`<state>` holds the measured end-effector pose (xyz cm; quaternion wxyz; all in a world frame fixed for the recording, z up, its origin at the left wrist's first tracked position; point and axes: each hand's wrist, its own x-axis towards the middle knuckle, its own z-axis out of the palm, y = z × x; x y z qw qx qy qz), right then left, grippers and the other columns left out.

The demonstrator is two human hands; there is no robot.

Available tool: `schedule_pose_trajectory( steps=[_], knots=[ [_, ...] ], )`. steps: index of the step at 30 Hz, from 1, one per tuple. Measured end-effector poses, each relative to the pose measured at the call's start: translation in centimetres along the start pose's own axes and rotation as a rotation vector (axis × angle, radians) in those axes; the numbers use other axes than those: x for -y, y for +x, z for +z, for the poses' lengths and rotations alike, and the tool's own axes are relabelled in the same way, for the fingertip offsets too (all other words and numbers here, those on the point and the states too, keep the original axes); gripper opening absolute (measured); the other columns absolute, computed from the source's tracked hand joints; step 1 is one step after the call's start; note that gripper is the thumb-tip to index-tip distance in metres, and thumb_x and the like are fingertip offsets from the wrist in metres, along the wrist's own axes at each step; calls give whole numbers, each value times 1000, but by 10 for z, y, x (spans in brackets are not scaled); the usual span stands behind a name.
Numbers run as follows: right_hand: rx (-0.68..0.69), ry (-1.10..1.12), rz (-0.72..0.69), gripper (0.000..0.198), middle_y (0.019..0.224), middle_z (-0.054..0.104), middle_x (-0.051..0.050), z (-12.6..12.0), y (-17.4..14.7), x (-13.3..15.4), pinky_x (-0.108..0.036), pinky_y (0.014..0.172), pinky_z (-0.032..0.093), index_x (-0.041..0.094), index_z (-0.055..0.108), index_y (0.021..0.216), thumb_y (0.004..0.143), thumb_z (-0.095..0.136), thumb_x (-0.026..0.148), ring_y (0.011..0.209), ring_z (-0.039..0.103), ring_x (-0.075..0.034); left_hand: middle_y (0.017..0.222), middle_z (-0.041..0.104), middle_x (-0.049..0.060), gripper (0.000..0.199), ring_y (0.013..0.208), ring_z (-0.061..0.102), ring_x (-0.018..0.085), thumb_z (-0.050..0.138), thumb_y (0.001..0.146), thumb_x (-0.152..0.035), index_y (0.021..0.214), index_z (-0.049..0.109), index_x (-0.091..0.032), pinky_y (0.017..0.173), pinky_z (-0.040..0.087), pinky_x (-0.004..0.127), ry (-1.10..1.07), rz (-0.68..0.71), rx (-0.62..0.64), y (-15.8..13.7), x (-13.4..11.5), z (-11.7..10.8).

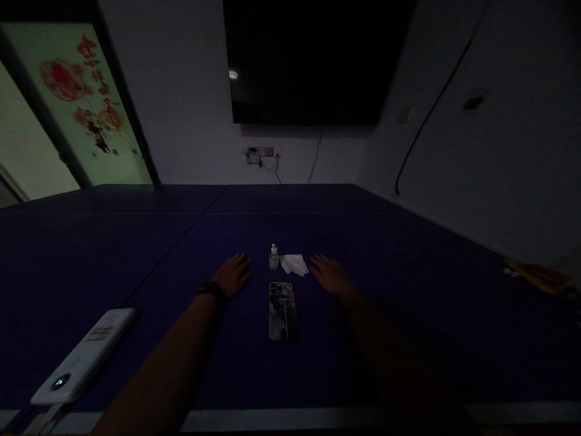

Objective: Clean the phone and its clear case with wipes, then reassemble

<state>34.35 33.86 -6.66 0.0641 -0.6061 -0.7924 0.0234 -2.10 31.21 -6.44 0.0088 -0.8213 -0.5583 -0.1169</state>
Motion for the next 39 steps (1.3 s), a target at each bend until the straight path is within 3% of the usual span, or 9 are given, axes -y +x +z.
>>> schedule_pose_trajectory(
  steps=[8, 20, 39],
  knots=[
    [-3, 50, -28, 59, 167, 36, -10, 3, 1, -6, -52, 126, 20, 22, 44, 157, 104, 33, 46, 156, 29, -30, 165, 38, 13, 66, 153, 35, 31, 27, 103, -55, 156, 45, -20, 122, 32, 51, 6, -34, 47, -5, 2, -1],
    [14, 112, -85, 54, 165, 40, -5, 1, -16, -19, -50, 127, 22, 28, 47, 155, 103, 41, 42, 156, 31, -28, 164, 41, 13, 63, 153, 36, 30, 32, 102, -53, 154, 47, -21, 122, 33, 51, -30, -42, 51, -6, 1, -5],
    [-19, 109, -37, 50, 163, 44, -10, -1, -14, -5, -50, 124, 26, 23, 53, 149, 102, 44, 38, 153, 36, -30, 161, 45, 13, 59, 151, 39, 30, 33, 103, -48, 151, 52, -21, 121, 36, 50, -58, -38, 42, -17, -1, -8]
  ],
)
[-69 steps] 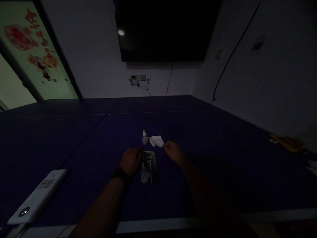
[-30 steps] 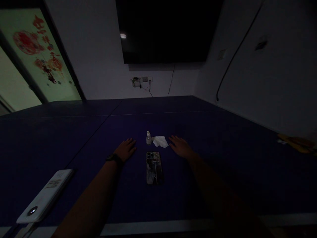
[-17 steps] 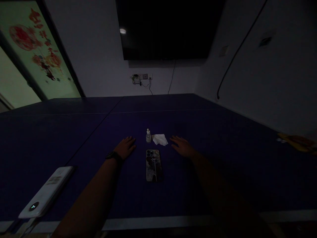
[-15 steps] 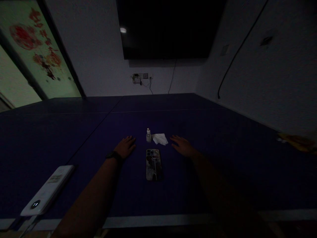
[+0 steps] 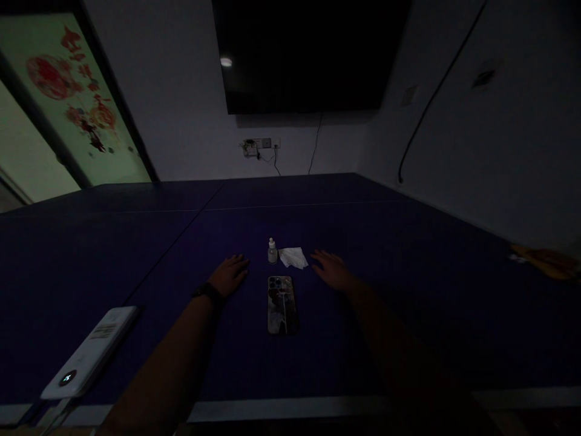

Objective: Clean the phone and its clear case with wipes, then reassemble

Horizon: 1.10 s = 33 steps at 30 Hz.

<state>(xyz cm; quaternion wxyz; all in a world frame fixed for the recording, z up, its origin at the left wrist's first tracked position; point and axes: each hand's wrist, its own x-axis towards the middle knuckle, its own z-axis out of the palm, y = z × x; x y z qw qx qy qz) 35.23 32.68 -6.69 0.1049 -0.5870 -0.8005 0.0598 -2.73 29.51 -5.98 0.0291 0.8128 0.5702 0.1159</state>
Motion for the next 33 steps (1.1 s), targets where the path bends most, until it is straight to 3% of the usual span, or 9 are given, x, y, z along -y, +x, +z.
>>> schedule_pose_trajectory(
  steps=[13, 33],
  knots=[
    [-62, -13, 77, 46, 162, 44, -12, 6, 8, 20, -60, 119, 26, 24, 55, 145, 103, 43, 37, 152, 35, -35, 161, 46, 13, 58, 151, 39, 30, 34, 103, -46, 149, 54, -19, 122, 35, 51, 9, 23, 10, 0, 1, -2],
    [19, -5, 8, 47, 165, 41, -8, -2, 1, 1, -50, 124, 24, 27, 54, 147, 103, 45, 41, 155, 32, -28, 160, 48, 12, 56, 150, 42, 31, 35, 102, -45, 149, 55, -22, 121, 36, 52, 5, 2, -8, 2, -2, 0]
  ],
)
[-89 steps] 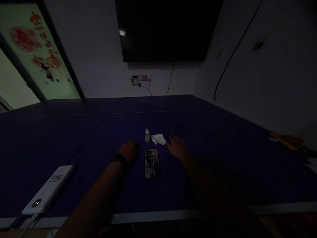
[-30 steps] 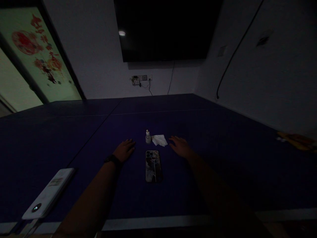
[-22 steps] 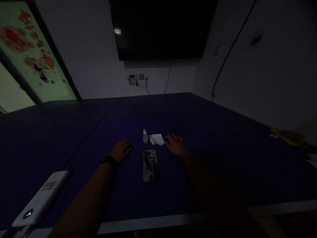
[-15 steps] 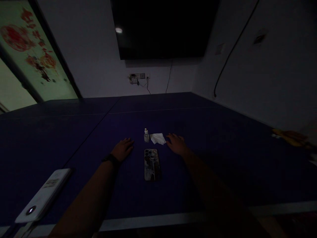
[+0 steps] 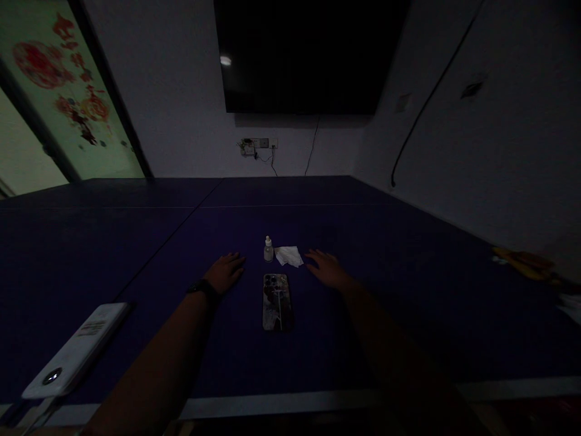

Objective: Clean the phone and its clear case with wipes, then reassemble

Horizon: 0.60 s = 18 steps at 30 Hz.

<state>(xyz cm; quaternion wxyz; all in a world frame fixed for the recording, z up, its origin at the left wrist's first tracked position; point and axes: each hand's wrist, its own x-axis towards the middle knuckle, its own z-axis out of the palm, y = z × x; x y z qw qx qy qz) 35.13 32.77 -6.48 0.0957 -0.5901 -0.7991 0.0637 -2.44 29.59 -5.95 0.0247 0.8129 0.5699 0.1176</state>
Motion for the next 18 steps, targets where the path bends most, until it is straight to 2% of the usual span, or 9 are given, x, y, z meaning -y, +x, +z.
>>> schedule_pose_trajectory(
  steps=[6, 18],
  knots=[
    [15, 16, -8, 49, 165, 41, -8, 0, 0, -1, -51, 125, 22, 26, 53, 148, 103, 44, 41, 155, 31, -29, 160, 47, 13, 56, 149, 42, 31, 36, 102, -45, 148, 55, -21, 122, 35, 49, -2, -7, 0, -1, -3, -1],
    [43, 61, -32, 51, 166, 38, -9, 0, -4, -3, -52, 127, 18, 24, 52, 150, 102, 45, 42, 156, 29, -30, 160, 47, 13, 56, 149, 42, 31, 35, 102, -44, 149, 55, -21, 121, 35, 53, -4, -12, 3, -1, -1, 0]
  ],
)
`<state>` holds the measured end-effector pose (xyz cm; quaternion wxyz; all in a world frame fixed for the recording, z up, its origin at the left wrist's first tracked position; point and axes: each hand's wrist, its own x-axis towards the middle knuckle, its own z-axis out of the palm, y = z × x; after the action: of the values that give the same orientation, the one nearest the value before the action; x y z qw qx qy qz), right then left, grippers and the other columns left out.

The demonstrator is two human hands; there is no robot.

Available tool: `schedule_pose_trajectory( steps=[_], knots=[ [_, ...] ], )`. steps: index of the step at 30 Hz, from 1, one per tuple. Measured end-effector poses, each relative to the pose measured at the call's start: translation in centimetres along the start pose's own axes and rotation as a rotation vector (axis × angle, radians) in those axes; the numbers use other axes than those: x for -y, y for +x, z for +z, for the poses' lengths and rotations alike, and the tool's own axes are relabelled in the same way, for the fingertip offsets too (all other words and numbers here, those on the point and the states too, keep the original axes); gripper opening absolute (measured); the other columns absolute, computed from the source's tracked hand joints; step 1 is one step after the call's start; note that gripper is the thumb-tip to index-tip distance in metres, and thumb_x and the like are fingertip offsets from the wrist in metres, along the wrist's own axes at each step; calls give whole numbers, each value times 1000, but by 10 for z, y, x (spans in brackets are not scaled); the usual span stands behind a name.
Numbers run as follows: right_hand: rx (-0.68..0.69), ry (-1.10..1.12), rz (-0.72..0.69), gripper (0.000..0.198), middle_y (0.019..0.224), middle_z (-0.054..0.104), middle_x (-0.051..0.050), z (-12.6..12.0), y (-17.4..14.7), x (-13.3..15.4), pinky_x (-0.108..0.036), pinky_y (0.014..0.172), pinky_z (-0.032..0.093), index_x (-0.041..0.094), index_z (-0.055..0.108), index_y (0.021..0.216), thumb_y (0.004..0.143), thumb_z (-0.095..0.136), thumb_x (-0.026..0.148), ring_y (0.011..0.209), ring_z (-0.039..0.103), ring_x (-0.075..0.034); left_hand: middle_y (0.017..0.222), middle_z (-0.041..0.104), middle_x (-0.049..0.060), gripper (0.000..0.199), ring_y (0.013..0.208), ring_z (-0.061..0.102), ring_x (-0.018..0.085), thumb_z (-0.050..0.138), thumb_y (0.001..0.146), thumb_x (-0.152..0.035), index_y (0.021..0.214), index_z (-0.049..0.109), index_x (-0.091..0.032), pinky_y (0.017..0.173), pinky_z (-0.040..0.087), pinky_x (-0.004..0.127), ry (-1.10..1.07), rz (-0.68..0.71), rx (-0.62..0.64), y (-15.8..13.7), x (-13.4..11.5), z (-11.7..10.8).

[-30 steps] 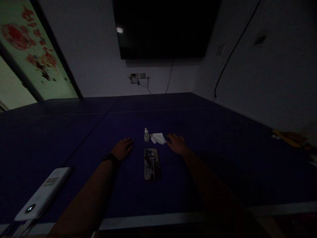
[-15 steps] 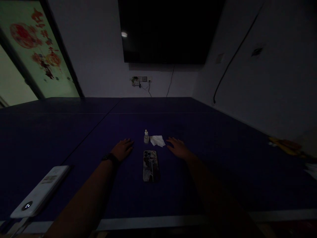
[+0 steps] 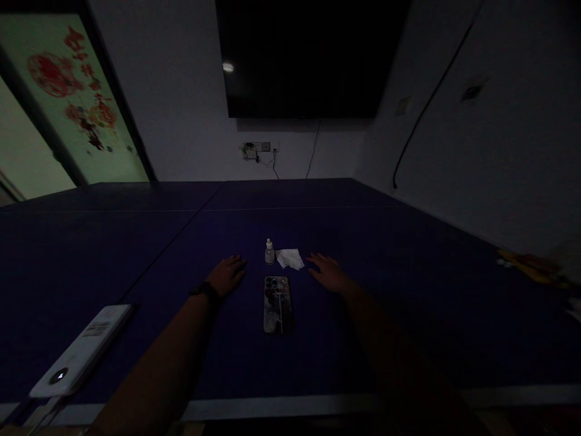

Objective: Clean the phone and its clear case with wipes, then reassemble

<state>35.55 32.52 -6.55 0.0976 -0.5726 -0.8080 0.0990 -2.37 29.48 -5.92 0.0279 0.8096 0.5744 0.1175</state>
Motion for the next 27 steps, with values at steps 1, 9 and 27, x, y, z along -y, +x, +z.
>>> schedule_pose_trajectory(
  steps=[1, 9, 27],
  knots=[
    [1, 2, -2, 51, 166, 38, -10, 0, 0, 0, -52, 127, 18, 24, 53, 150, 102, 46, 42, 156, 29, -30, 160, 47, 12, 56, 149, 42, 31, 35, 102, -44, 149, 54, -22, 121, 35, 53, 3, 0, -2, 0, 0, 0],
    [0, 13, -17, 52, 166, 39, -9, 0, 0, -2, -54, 126, 19, 25, 52, 150, 102, 46, 42, 156, 29, -31, 159, 49, 14, 57, 148, 43, 31, 34, 102, -45, 148, 56, -19, 120, 36, 50, 15, 19, 3, 2, 4, 2],
    [19, 6, -18, 54, 167, 36, -9, -2, -2, 1, -54, 127, 17, 25, 50, 152, 102, 44, 44, 157, 27, -31, 155, 53, 14, 56, 145, 48, 31, 36, 101, -44, 145, 59, -18, 119, 39, 48, 32, 37, -20, 3, 5, 2]
  ],
)
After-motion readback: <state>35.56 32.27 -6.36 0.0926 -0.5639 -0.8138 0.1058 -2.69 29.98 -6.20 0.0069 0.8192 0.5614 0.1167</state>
